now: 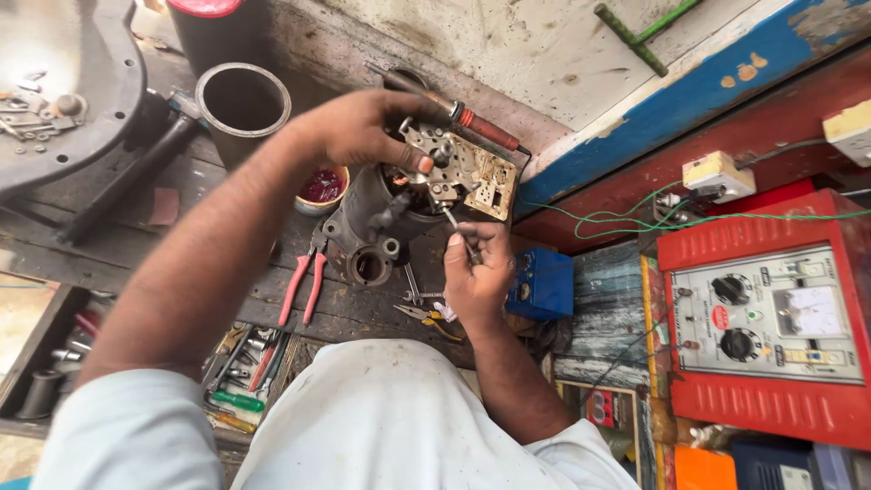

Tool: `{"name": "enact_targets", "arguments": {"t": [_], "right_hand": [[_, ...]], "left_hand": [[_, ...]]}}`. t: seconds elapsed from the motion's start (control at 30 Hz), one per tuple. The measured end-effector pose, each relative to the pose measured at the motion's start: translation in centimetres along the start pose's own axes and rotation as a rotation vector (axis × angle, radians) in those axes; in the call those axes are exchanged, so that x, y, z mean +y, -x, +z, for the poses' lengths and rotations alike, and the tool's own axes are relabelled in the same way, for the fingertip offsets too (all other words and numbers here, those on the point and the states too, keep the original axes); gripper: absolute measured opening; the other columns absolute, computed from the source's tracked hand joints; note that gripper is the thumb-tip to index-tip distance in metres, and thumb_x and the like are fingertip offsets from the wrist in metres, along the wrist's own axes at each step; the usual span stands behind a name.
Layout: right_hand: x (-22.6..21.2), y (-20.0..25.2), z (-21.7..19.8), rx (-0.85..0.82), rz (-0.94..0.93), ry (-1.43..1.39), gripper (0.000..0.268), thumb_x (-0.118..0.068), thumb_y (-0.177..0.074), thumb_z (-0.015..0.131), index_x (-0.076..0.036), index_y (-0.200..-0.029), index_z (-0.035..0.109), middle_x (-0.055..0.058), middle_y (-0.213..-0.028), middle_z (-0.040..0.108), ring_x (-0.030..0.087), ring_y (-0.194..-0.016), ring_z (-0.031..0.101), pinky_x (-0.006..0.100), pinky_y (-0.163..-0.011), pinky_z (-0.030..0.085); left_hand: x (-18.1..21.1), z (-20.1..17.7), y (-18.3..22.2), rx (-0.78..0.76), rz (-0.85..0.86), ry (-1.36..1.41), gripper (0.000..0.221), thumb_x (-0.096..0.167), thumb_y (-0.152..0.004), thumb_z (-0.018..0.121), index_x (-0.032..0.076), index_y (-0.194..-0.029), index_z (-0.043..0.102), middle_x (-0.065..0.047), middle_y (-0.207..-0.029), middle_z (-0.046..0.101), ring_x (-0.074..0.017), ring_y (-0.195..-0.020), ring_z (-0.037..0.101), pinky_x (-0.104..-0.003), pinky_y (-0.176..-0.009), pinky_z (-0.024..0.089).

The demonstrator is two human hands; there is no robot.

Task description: Assembling and repairing an alternator component on a workbench using pliers and a screwdriver.

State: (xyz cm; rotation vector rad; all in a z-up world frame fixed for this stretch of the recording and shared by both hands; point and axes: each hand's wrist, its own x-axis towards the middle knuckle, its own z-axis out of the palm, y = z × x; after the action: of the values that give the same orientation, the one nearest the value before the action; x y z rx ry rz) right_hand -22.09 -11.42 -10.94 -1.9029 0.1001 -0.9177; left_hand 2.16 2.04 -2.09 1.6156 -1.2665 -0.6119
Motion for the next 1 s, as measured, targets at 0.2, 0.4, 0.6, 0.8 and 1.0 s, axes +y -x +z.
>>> {"name": "enact_targets", "arguments": {"t": [0.2,0.4,0.6,0.8,1.0], "right_hand": [[-0.3,-0.1,0.6,0.091,0.025,0.181,0.012,0.000,-0.101,0.065,-0.001,-0.111,0.059,0.001,-0.092,0.062,0.005,-0.082,0.057,0.021,-0.073,0.049],[-0.8,-0.3,0.7,0.135,0.030,0.179,0.015,-0.002,-0.099,0.064,-0.002,-0.112,0.056,0.001,-0.094,0.065,0.005,-0.085,0.061,0.021,-0.076,0.051],[-0.6,0.1,0.9,0.111,-0.006,0.309,0.010,-0.003,-0.101,0.064,-0.001,-0.109,0.058,0.001,-0.091,0.063,0.005,-0.081,0.058,0.021,-0.072,0.049],[0.3,-0.3,1.1,0.201,-0.068,0.340,0.009,-0.002,-0.100,0.065,-0.001,-0.106,0.058,0.000,-0.090,0.061,0.004,-0.078,0.055,0.021,-0.069,0.048],[0.8,-0.2,0.3,0.205,-0.091,0.281,0.008,-0.001,-0.101,0.065,0.000,-0.106,0.059,0.002,-0.092,0.062,0.005,-0.080,0.056,0.021,-0.069,0.048]], "left_hand": [[-2.6,0.7,0.1,-0.035,0.103,0.323,0.067,0.028,-0.082,0.084,0.013,-0.142,0.061,-0.007,-0.122,0.075,-0.0132,-0.109,0.068,-0.030,-0.097,0.054],[-3.5,0.5,-0.2,-0.034,0.203,0.246,0.064,0.033,-0.082,0.081,0.016,-0.140,0.063,-0.010,-0.122,0.075,-0.0191,-0.110,0.069,-0.032,-0.098,0.052],[-5.0,1.5,-1.4,0.075,0.284,0.127,0.062,0.041,-0.083,0.079,0.015,-0.137,0.065,-0.011,-0.129,0.072,-0.0229,-0.116,0.068,-0.036,-0.100,0.051],[-4.8,1.4,-2.0,0.037,0.238,0.132,0.065,0.043,-0.079,0.081,0.016,-0.136,0.065,-0.010,-0.123,0.073,-0.0223,-0.113,0.070,-0.034,-0.099,0.053],[-5.3,1.8,-2.7,0.062,0.364,0.118,0.058,0.042,-0.078,0.082,0.015,-0.129,0.070,-0.009,-0.126,0.072,-0.0232,-0.116,0.068,-0.037,-0.100,0.053]]}}
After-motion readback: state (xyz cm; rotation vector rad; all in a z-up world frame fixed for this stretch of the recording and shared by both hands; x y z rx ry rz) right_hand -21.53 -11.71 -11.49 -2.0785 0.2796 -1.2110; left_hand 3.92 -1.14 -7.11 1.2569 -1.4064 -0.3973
